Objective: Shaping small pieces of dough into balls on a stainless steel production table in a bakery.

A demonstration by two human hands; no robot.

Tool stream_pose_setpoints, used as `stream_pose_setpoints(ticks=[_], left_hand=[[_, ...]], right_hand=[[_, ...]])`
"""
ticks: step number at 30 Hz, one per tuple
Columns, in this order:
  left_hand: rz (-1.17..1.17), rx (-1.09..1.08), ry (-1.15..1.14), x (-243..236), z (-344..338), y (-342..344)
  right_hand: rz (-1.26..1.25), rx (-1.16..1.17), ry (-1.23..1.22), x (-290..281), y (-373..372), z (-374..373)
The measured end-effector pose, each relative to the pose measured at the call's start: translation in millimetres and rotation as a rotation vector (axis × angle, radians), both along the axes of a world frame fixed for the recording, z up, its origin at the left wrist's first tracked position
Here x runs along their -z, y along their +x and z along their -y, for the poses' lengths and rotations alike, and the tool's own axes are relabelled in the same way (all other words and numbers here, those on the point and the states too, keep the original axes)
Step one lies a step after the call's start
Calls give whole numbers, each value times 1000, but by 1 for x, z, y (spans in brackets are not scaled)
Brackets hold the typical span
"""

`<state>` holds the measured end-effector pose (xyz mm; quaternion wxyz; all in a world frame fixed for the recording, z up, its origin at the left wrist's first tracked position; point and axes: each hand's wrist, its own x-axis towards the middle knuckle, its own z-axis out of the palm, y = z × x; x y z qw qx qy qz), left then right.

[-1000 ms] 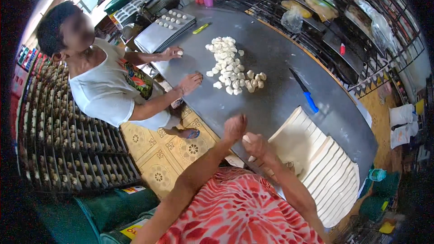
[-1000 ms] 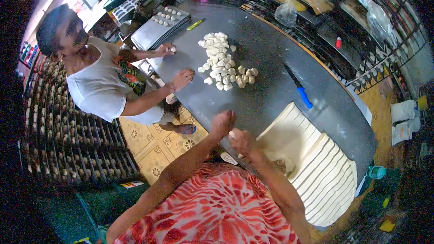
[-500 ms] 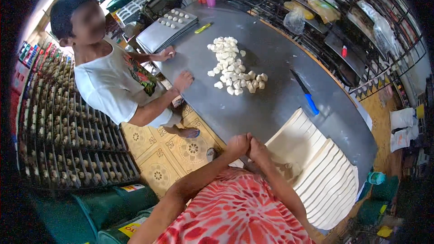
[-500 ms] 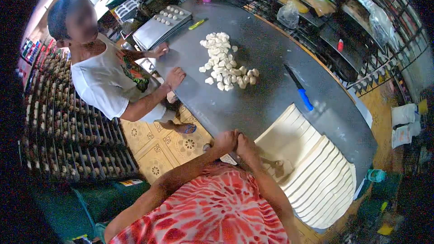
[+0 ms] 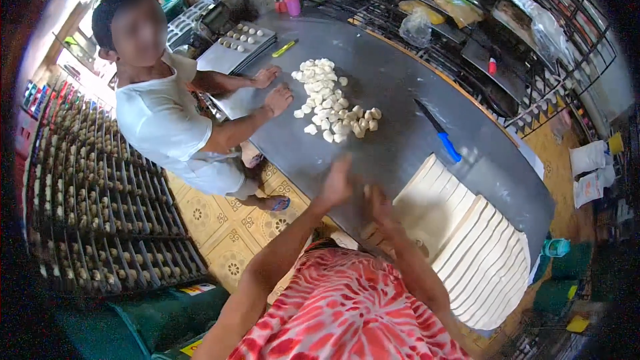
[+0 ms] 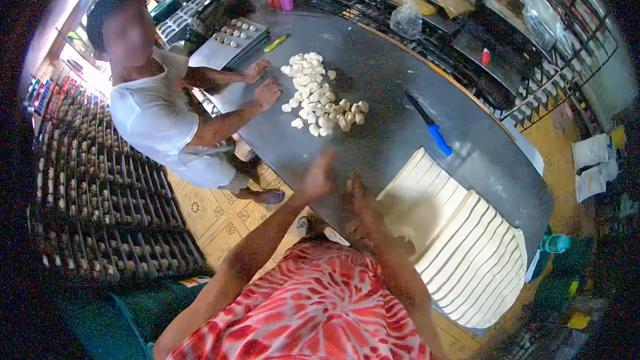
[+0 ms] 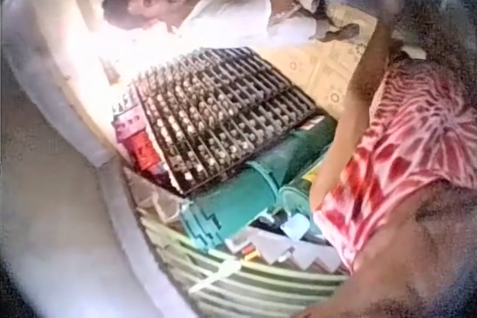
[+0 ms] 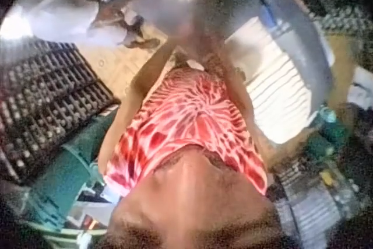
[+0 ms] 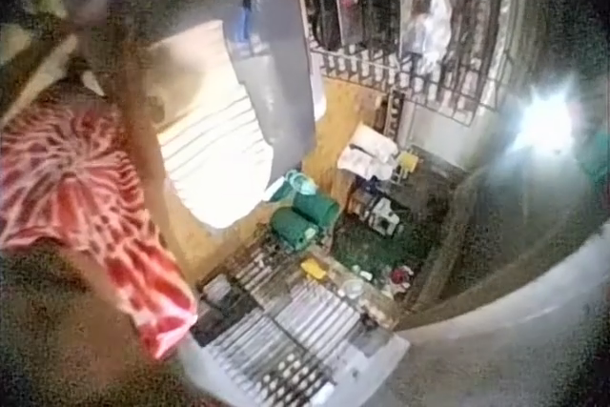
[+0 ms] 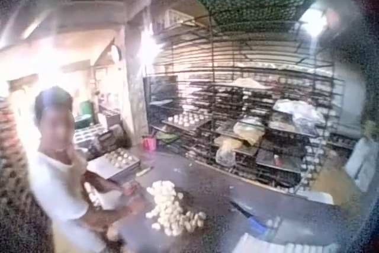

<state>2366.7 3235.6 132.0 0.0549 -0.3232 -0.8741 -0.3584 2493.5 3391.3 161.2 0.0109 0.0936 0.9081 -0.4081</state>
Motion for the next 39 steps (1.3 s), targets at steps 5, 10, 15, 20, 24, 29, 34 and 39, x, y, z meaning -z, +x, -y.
stream_pose_setpoints(ticks=[5,10,15,20,24,29,34,39], left_hand=[[322,308,-292,8,8,66],[68,1,-495,-4,10,90],[304,-203,-161,-23,-4,52],[135,-455,92,-13,-21,-10],[44,-66,-167,2,-4,17],[216,185,-237,30,6,81],[230,-82,-347,37,5,86],[226,-205,-146,-7,-10,47]], right_hand=[[-70,-250,302,-4,24,6],[296,-182,123,-38,23,24],[215,-219,219,-52,16,25],[-159,-435,-42,-12,6,3],[137,-31,-237,23,-3,-3],[-205,-217,227,0,37,1],[82,-278,193,-64,32,14],[149,-147,-468,-84,18,10]])
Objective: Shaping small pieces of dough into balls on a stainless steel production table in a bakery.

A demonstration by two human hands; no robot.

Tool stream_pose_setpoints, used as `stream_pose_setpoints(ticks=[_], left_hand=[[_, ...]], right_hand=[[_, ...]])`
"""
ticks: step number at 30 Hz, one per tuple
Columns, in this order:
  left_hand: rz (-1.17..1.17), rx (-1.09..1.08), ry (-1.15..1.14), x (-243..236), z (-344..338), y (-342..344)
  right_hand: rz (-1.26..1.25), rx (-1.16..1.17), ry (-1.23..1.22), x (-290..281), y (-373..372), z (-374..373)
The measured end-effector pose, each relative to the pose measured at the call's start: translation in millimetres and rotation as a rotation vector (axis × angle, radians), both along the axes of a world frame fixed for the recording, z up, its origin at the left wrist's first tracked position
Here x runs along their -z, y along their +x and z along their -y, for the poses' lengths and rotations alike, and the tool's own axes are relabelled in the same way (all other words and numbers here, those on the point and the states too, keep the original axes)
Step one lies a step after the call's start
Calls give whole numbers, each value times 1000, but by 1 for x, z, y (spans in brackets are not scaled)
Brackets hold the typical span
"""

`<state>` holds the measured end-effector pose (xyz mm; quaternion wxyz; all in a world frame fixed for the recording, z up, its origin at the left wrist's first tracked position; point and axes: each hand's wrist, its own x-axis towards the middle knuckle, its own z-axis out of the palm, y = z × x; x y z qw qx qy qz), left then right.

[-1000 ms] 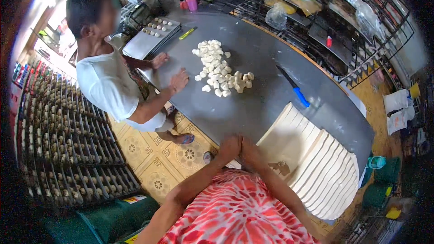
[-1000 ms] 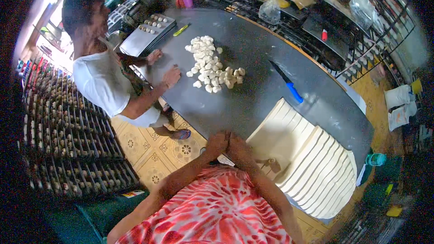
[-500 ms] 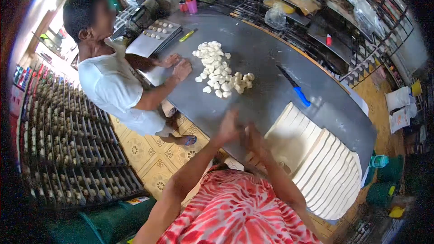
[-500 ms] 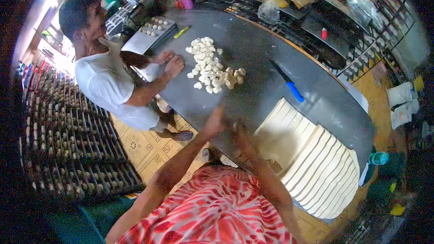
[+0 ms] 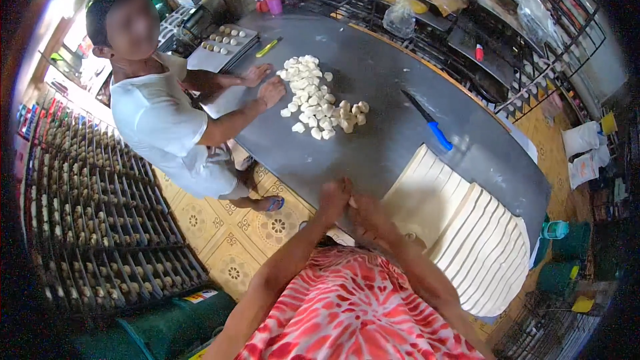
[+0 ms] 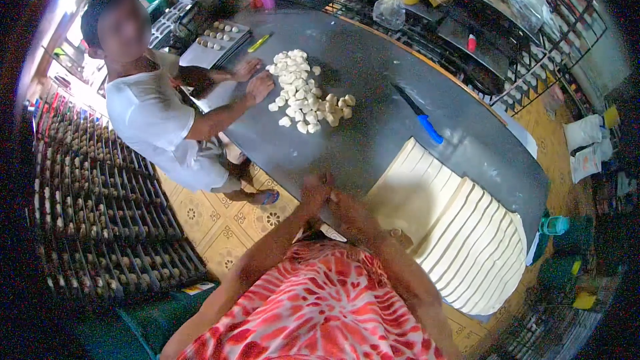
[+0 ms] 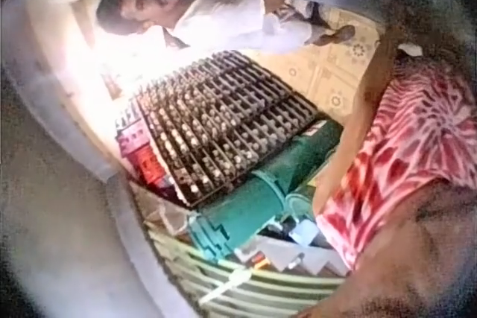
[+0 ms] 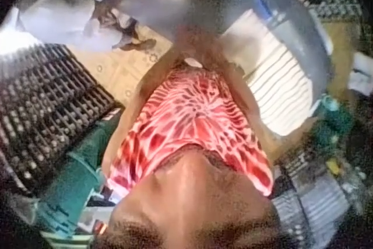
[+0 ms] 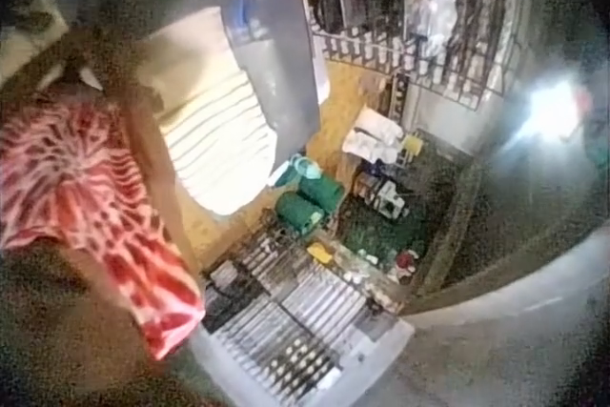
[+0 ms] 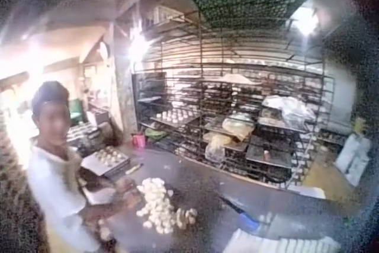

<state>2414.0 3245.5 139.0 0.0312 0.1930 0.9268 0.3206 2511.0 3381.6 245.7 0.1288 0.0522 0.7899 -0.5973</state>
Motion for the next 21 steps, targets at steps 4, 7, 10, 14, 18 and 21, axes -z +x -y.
stream_pose_setpoints(ticks=[4,7,10,14,18,21], left_hand=[[10,-199,18,-39,-16,-47],[-90,-80,163,-43,-6,-44],[207,254,159,-27,2,-9],[320,478,-182,-9,-4,32],[216,305,-161,-11,-3,39],[91,255,-246,-13,1,27]], right_hand=[[-390,-137,441,43,-17,-21],[-358,-89,671,85,-28,-26],[-575,-199,1189,109,-13,-20],[-426,-138,723,120,24,-27],[-212,-85,696,126,18,-22],[-305,-83,743,115,2,-8]])
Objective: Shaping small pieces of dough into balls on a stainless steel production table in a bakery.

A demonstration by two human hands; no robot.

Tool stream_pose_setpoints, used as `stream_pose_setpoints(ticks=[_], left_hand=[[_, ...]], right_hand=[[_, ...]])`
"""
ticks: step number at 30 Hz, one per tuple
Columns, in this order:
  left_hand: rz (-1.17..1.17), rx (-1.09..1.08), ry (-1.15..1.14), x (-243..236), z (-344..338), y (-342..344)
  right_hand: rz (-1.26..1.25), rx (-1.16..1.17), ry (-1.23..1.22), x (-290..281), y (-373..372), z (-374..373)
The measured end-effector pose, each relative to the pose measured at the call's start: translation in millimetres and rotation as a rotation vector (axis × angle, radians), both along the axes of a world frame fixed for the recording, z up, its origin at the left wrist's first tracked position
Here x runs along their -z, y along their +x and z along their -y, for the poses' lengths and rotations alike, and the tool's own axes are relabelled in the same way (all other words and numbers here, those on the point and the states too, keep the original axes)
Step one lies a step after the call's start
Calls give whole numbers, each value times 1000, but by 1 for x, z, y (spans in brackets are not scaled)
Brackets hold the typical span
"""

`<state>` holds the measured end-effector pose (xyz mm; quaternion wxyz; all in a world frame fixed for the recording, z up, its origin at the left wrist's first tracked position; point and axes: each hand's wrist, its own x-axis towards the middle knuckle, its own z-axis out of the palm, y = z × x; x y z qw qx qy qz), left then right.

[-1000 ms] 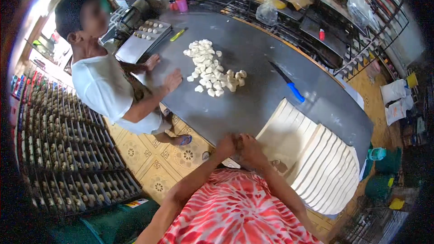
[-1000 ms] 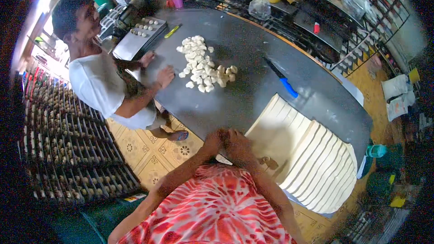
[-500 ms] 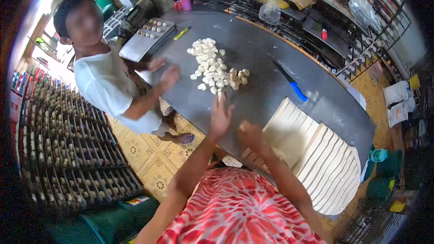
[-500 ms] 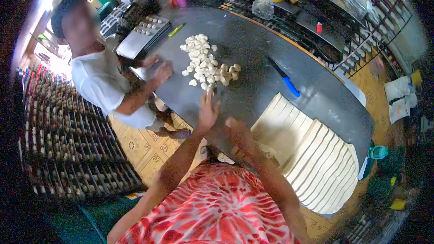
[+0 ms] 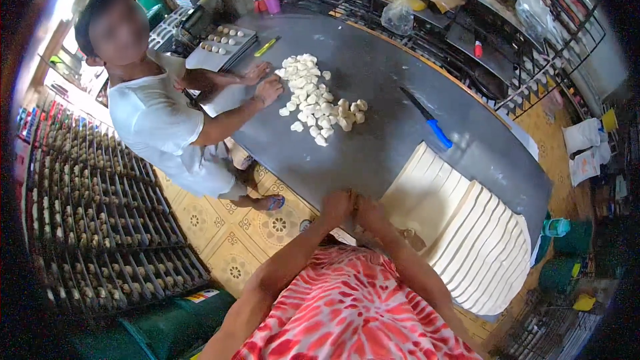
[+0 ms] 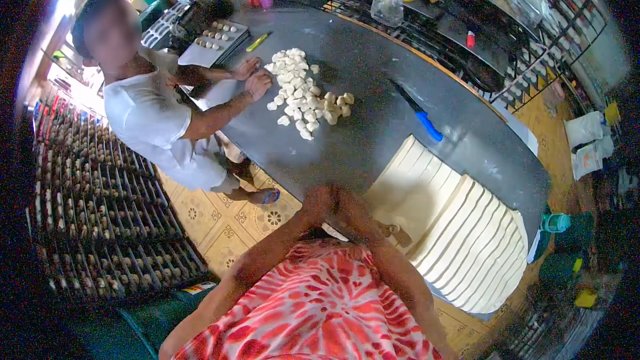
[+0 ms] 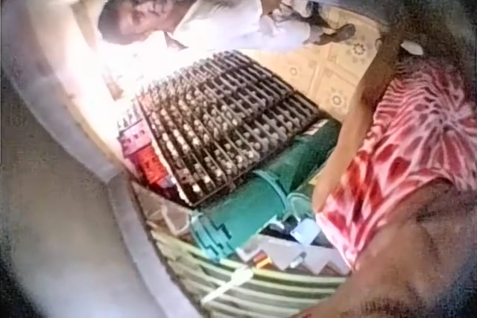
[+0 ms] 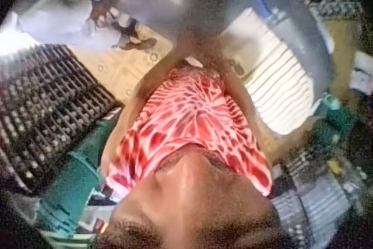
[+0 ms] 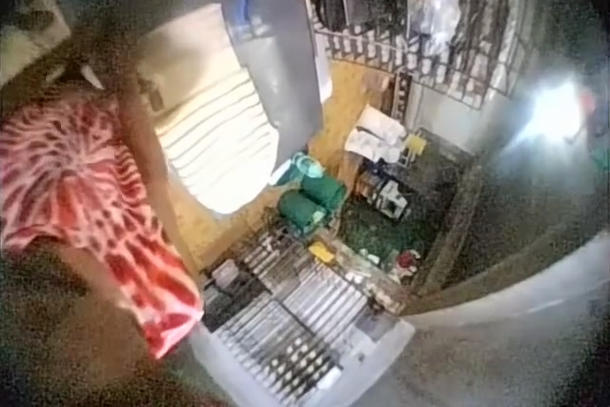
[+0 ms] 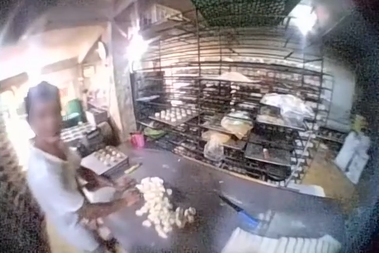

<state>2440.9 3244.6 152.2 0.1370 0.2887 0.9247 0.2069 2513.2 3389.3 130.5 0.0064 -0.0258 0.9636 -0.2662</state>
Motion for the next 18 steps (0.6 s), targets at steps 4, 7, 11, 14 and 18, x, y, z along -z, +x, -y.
stream_pose_setpoints(ticks=[4,7,11,14,18], left_hand=[[-65,-216,38,-4,-6,-38],[78,-579,325,-13,-9,-76],[-405,-169,545,-20,7,-72],[72,61,341,-7,21,-30],[53,96,180,34,12,20]], right_hand=[[175,-31,-309,-43,-4,4],[190,-24,-165,-63,-10,-2],[346,416,-1047,-50,-28,-2],[31,122,-751,-38,-7,5],[2,-48,-232,-49,18,1]])
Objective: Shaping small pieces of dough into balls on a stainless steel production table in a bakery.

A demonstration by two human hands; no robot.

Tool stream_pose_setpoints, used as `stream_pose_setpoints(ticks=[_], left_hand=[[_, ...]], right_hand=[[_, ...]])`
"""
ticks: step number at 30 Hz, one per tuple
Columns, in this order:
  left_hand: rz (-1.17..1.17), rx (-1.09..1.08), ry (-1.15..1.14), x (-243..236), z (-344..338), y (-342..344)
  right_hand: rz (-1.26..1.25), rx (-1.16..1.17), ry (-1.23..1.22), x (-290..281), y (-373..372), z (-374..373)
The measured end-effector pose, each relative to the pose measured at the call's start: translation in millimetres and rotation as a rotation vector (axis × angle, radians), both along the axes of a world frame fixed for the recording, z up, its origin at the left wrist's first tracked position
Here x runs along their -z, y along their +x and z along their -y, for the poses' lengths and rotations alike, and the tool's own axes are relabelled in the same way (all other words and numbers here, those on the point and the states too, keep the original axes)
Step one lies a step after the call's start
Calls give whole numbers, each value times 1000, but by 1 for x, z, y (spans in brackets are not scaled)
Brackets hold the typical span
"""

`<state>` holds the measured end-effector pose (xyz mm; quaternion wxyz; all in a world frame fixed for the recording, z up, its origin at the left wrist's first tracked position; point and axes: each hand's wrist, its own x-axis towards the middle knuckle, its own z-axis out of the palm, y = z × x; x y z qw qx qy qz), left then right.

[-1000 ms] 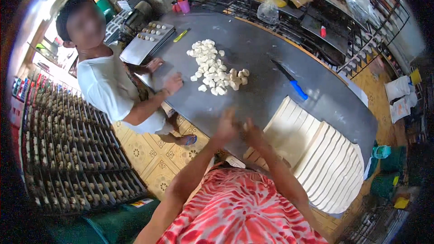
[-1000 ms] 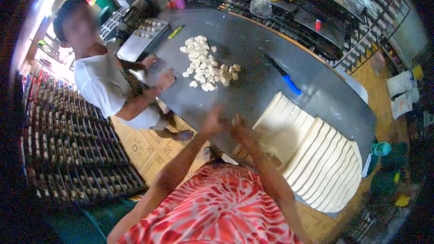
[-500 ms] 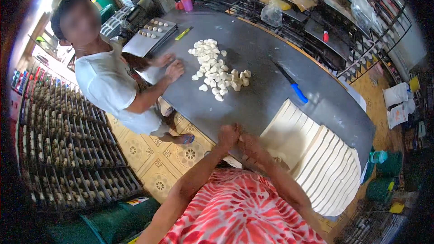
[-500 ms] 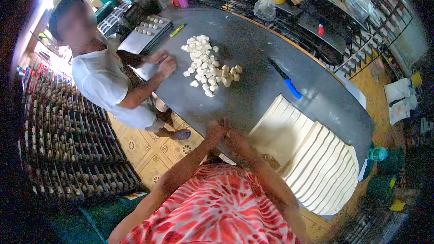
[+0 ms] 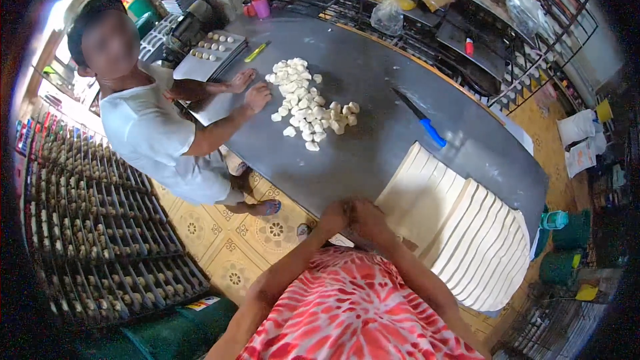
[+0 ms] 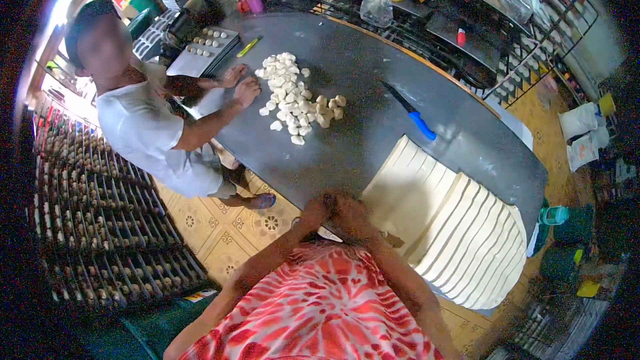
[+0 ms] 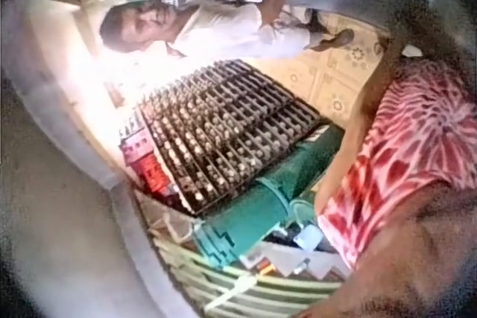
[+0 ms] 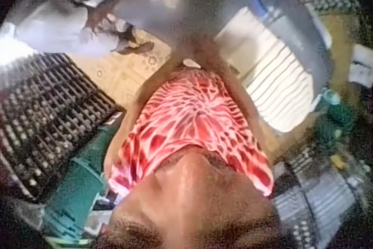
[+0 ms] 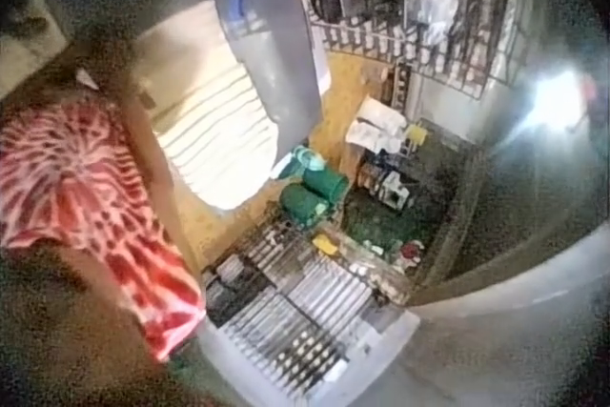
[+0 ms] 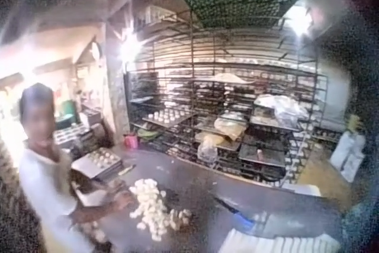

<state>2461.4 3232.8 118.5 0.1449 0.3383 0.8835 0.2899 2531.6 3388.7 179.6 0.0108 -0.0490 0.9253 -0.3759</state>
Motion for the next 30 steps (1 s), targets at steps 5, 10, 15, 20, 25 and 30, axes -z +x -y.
stream_pose_setpoints(ticks=[5,10,15,20,25,30], left_hand=[[-278,-96,-58,18,-2,-3],[-20,-558,-152,-20,-28,-63],[-288,-508,423,-56,-13,-107],[163,82,57,-43,11,-57],[16,-95,-74,-14,10,-1],[89,-261,-216,-5,7,-28]], right_hand=[[195,-2,111,-24,-9,5],[262,-74,-263,-8,-20,9],[341,36,-269,29,-52,-11],[-279,-32,259,31,-34,2],[58,69,132,-18,6,15],[210,-58,-55,-58,-16,16]])
